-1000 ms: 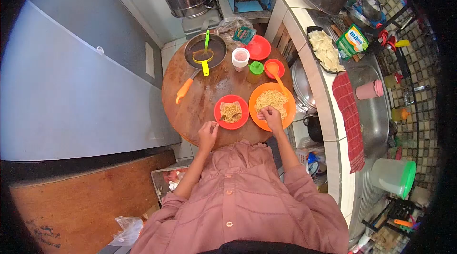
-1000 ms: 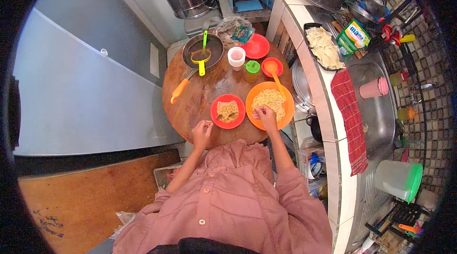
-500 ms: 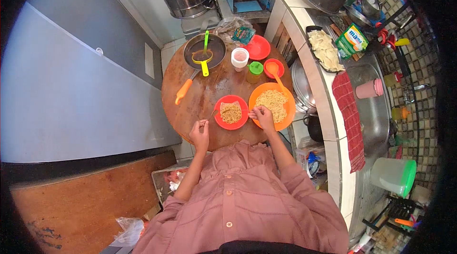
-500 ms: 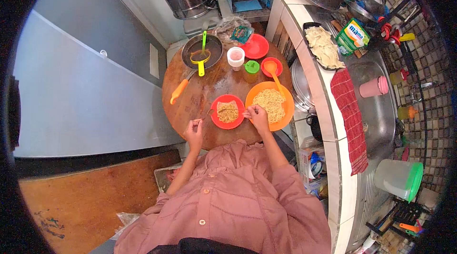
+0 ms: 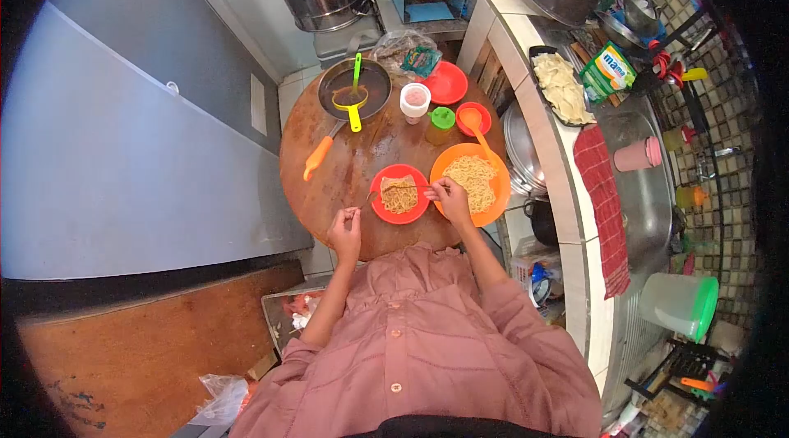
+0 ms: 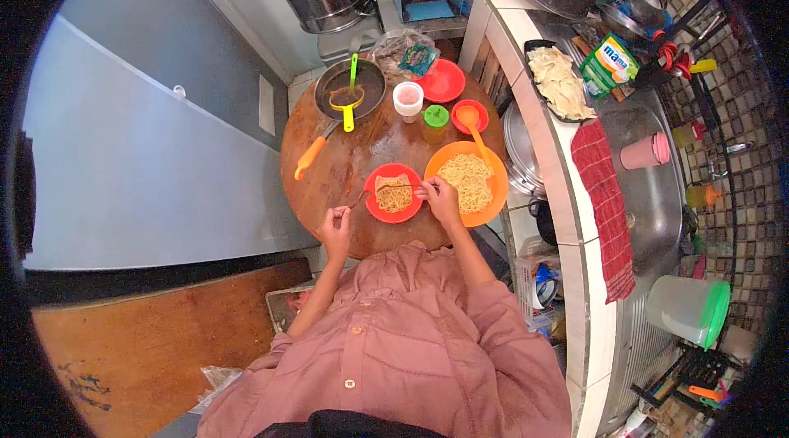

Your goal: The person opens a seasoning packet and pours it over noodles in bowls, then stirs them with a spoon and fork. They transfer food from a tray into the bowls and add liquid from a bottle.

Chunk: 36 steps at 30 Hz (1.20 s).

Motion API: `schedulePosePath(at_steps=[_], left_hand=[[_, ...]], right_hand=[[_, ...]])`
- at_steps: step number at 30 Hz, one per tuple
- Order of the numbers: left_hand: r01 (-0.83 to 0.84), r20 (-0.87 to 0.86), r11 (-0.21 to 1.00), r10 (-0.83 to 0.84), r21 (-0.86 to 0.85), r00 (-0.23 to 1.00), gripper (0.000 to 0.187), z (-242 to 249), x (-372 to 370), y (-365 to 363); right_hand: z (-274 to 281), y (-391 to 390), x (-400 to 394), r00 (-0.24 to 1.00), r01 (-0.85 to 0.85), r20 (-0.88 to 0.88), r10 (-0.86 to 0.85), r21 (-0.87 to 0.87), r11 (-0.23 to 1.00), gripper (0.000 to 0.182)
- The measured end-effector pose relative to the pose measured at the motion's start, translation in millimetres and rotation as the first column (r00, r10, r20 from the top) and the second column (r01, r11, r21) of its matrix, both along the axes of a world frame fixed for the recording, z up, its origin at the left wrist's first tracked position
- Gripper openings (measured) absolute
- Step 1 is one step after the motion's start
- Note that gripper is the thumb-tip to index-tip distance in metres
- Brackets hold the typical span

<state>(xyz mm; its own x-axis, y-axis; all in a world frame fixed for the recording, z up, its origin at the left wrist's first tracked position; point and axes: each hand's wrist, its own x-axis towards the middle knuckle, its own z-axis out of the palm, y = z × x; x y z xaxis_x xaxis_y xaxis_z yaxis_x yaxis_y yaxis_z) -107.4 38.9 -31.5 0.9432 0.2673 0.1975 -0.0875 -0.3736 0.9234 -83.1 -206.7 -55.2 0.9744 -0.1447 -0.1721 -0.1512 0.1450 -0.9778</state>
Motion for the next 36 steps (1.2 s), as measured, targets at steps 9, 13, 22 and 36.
schedulePosePath(at_steps=[9,13,22,36], left_hand=[[0.042,0.016,0.995,-0.043,0.089,0.999,0.017,-6.4,0.8,7.4],[0.025,0.001,0.999,-0.025,0.032,1.000,0.016,-8.1,0.8,6.5],[0.030,0.000,0.999,-0.030,0.011,1.000,0.017,-0.6,1.1,4.6],[0.127,-0.048,0.992,-0.127,0.014,0.991,0.016,1.7,0.2,-2.5]], right_hand=[[14.9,2.1,-5.0,0.995,-0.088,0.017,0.096,-0.264,0.961,0.011],[12.5,-1.7,1.4,0.998,0.050,0.053,-0.045,-0.099,0.994,0.010],[-14.9,-9.7,-1.0,0.976,0.209,-0.053,-0.210,-0.033,0.977,0.013],[-17.8,-8.9,-28.7,0.935,0.305,-0.170,-0.312,-0.064,0.950,0.018]])
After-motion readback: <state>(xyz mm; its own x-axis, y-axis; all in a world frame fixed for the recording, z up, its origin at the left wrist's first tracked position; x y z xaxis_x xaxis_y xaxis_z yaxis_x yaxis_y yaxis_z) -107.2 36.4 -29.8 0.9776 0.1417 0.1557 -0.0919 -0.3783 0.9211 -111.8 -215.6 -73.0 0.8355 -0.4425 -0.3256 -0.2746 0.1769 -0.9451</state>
